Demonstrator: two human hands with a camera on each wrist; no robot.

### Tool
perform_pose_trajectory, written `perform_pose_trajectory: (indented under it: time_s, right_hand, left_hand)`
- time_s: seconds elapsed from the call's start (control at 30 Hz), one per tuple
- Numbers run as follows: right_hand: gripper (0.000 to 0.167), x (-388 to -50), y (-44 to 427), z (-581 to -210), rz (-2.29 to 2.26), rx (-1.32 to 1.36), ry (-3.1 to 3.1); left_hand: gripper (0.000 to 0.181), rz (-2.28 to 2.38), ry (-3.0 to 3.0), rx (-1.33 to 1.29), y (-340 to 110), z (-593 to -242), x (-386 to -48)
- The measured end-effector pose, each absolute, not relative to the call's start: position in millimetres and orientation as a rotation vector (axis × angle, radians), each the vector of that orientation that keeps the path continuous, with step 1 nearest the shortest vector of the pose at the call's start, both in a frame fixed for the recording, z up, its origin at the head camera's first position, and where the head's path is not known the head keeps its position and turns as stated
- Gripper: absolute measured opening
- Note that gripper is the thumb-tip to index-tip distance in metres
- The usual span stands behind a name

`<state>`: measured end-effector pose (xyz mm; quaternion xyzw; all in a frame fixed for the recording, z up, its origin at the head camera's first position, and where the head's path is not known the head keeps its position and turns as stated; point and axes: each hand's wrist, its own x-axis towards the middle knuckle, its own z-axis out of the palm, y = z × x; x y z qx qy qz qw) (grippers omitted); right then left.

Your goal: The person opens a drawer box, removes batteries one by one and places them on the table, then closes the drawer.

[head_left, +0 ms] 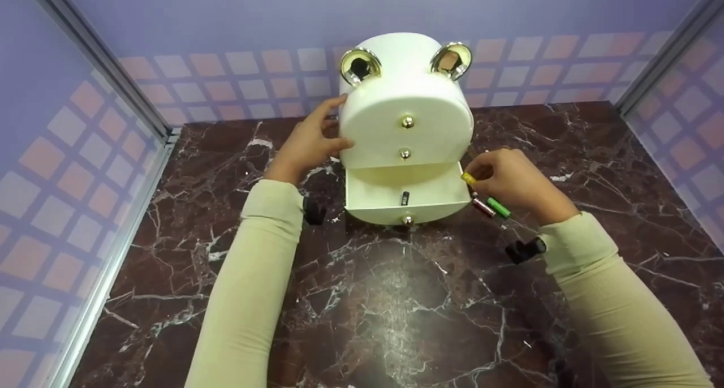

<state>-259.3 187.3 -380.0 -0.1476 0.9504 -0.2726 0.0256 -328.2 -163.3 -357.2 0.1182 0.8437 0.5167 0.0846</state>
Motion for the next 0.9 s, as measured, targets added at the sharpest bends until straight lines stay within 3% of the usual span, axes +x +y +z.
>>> perform_pose_trajectory:
  time_s: [0.9]
  right_hand:
    - [0.020, -267.0, 251.2, -440.0, -0.910, -0.126, 2.977]
  left_hand:
    - [0.084, 1.531, 2.524, 0.346, -164.7, -359.4, -328.5]
